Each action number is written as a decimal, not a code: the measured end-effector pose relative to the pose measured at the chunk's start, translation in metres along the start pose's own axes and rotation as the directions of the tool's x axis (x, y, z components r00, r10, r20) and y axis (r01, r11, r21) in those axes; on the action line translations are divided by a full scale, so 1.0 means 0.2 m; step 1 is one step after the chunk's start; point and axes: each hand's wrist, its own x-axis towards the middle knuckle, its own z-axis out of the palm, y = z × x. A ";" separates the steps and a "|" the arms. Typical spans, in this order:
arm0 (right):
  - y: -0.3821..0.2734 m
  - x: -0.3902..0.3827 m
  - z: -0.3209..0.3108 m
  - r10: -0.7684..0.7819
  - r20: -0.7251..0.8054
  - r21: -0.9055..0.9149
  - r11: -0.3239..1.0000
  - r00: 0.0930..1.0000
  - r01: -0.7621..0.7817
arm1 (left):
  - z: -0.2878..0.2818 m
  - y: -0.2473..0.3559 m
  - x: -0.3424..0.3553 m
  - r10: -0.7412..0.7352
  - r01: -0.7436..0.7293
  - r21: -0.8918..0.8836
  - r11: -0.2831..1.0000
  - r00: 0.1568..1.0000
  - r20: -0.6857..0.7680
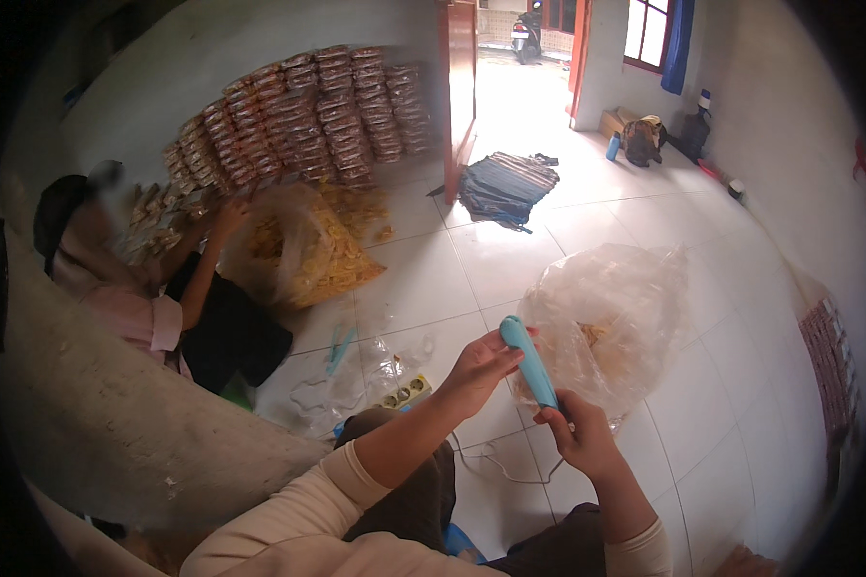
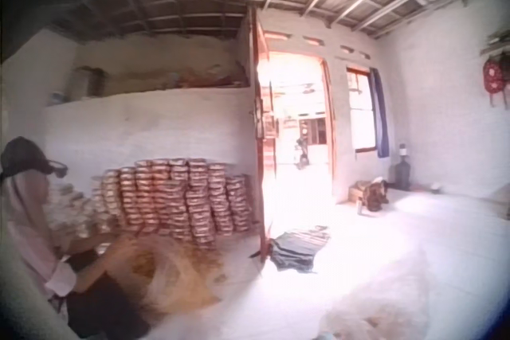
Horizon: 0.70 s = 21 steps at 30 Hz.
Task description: The person sorts and packs small snacks into clear plastic bags by hand, using a heat sealer to seal the bags before placing them in a larger container.
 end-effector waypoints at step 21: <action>0.04 -0.02 -0.01 -0.025 -0.056 0.007 1.000 0.998 0.025 | 0.04 -0.06 -0.01 -0.202 0.187 0.118 0.975 0.971 0.131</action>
